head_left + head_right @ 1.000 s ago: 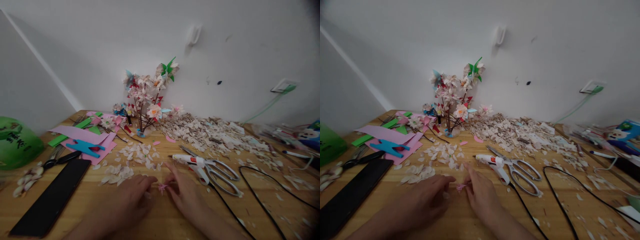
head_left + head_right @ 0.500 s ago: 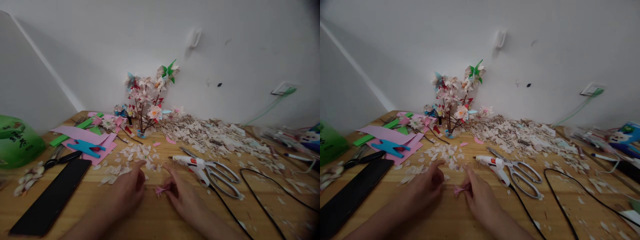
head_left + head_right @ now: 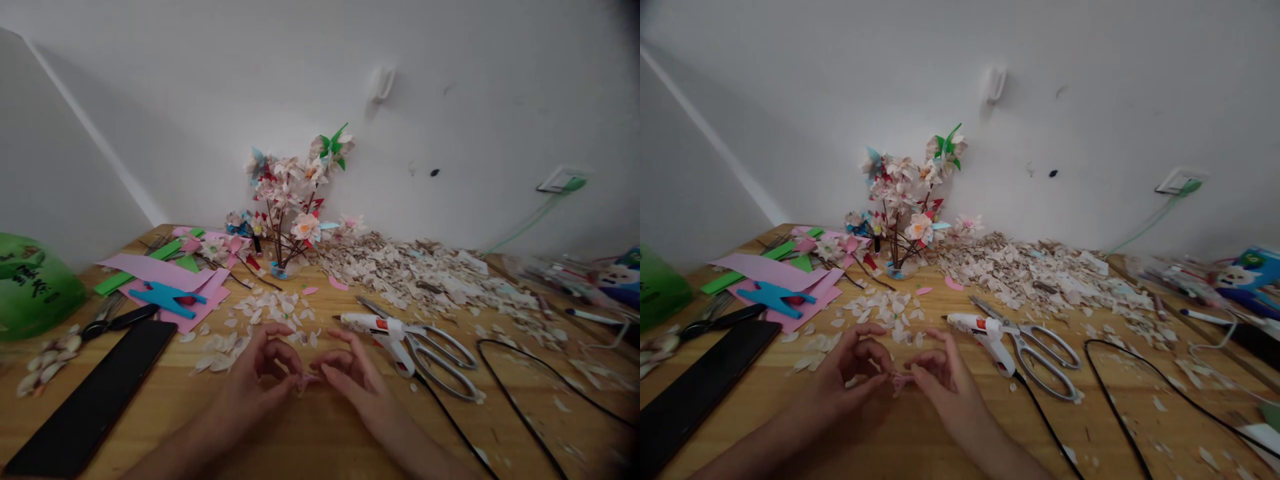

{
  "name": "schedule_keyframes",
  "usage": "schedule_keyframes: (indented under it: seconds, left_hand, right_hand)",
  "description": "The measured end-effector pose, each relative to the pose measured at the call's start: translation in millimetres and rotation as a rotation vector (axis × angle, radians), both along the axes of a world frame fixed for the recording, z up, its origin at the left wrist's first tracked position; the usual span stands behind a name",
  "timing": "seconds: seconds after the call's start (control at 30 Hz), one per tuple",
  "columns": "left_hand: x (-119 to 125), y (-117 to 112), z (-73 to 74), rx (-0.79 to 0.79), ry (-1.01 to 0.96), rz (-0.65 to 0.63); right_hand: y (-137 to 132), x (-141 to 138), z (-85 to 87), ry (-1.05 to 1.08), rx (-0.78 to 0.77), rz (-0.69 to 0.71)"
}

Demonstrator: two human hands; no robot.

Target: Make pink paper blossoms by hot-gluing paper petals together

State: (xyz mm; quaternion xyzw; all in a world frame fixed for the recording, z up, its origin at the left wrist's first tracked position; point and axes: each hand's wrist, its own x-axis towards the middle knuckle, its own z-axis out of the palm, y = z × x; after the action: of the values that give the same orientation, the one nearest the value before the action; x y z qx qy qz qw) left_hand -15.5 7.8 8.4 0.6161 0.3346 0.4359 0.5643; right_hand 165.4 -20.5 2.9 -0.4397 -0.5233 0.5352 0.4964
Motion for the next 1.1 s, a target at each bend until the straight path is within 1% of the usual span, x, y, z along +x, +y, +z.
schedule_keyframes:
  seconds: [0.1, 0.17, 0.23, 0.3, 0.33, 0.4, 0.47, 0.57, 0.67, 0.73, 0.93, 1.1]
  left_hand:
    - [-1, -8, 1.5, 0.208, 0.101, -0.039]
    - [-4, -11, 1.6, 0.304, 0.135, -0.066]
    - [-5, -13, 1.9, 0.358, 0.161, -0.081]
    - [-5, -13, 3.1, 0.359, 0.167, -0.07]
    - [-5, -13, 4.0, 0.334, 0.156, -0.057]
    - [-3, -11, 5.1, 0.225, 0.099, -0.029]
    - [0, -9, 4.0, 0.056, 0.008, -0.013]
    - [5, -5, -1.9, -0.196, -0.107, -0.028]
    - [8, -3, -7.0, -0.357, -0.154, -0.011]
    - [9, -2, -7.2, -0.392, -0.165, 0.022]
    - [9, -2, -0.5, -0.391, -0.142, 0.1]
    - [10, -2, 0.1, -0.413, -0.16, 0.092]
  right_hand:
    - [-2, -6, 6.0, 0.227, -0.222, 0.089]
    - [-4, -8, 12.0, 0.337, -0.332, 0.13]
    - [-5, -7, 17.0, 0.399, -0.391, 0.15]
    - [-4, -6, 18.5, 0.415, -0.4, 0.153]
    - [-4, -5, 17.7, 0.413, -0.399, 0.153]
    - [-1, -4, 13.9, 0.393, -0.375, 0.148]
    - [1, -4, 8.6, 0.353, -0.317, 0.13]
    - [2, -5, 2.7, 0.303, -0.215, 0.11]
    - [2, -7, 1.4, 0.273, -0.178, 0.095]
    - [2, -8, 2.3, 0.239, -0.185, 0.067]
    - [3, -8, 3.4, 0.197, -0.186, 0.017]
    - [5, -7, 3.3, 0.174, -0.165, 0.006]
